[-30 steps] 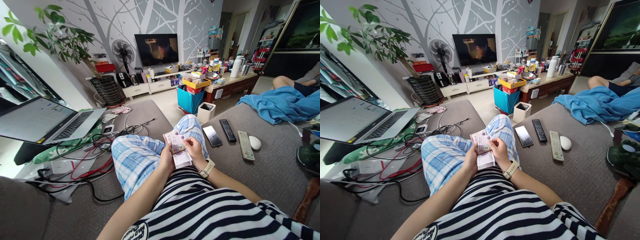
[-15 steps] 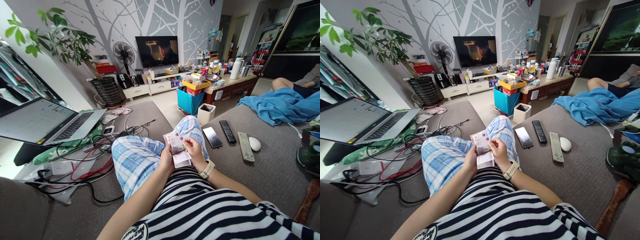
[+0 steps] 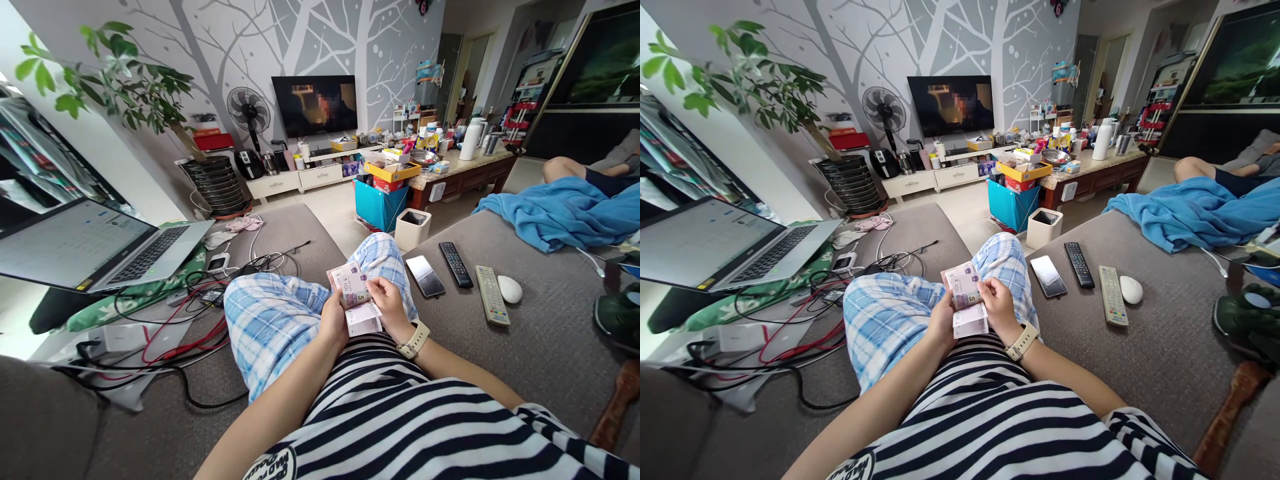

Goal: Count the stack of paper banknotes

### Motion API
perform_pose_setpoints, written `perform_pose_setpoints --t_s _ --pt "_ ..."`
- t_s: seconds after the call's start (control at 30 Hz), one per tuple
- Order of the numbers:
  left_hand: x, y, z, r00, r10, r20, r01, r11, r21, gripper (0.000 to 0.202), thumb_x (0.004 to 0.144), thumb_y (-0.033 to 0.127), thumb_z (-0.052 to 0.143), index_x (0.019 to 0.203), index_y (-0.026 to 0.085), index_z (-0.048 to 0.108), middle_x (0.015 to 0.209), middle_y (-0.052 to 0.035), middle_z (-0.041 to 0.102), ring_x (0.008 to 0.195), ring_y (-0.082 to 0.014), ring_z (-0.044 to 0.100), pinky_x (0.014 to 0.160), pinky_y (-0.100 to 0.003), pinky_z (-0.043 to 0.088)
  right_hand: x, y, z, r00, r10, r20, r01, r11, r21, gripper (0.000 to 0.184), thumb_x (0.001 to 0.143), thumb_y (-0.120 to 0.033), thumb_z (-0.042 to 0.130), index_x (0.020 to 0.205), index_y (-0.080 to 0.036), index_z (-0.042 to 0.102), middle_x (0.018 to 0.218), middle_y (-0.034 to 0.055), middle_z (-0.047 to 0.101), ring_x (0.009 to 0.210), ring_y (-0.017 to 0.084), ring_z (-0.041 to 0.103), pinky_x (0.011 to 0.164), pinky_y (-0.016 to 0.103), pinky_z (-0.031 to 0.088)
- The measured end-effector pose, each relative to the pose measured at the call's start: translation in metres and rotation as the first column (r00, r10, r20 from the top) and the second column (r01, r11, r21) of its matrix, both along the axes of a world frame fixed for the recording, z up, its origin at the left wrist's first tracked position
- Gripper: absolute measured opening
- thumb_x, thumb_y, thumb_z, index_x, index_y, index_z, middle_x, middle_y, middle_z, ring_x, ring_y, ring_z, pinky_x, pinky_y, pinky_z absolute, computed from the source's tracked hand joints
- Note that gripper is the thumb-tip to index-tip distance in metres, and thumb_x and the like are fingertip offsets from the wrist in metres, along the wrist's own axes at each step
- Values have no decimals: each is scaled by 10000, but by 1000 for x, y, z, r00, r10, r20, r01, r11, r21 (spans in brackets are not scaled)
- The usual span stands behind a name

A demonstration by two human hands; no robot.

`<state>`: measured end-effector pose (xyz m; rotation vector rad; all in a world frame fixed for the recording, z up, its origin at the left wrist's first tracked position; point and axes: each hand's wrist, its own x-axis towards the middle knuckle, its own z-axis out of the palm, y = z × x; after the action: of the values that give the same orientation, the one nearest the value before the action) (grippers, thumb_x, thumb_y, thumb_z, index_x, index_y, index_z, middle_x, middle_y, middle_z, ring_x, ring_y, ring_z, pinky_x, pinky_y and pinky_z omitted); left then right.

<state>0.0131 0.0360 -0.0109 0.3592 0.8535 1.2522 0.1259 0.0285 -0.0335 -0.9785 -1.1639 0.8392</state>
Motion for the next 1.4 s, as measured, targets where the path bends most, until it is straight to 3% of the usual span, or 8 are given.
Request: perform_pose_setpoints --t_s 0.7,1.1,1.4 --pt "-1 1 -2 999 -34 18 33 999 24 236 873 208 517 979 103 700 919 -132 768 942 -276 727 868 -396 573 -2 -2 3 1000 11 -25 -11 1000 -19 296 850 -479 605 789 -189 615 717 26 619 667 187 555 623 293 416" --pt "-2 0 -4 998 -32 52 32 999 -11 217 863 209 547 1009 114 676 919 -121 763 877 -261 737 847 -397 580 -1 -7 7 991 75 -111 -83 994 -76 410 887 -575 537 698 -211 559 492 -32 491 469 144 448 531 290 365" --pt "-3 -1 -7 998 -56 -8 56 998 13 295 788 179 618 1073 109 644 900 -135 757 788 -286 739 781 -446 595 2 1 2 992 -72 -105 64 994 -83 390 856 -564 553 656 -237 477 577 -26 471 547 159 437 564 309 381"
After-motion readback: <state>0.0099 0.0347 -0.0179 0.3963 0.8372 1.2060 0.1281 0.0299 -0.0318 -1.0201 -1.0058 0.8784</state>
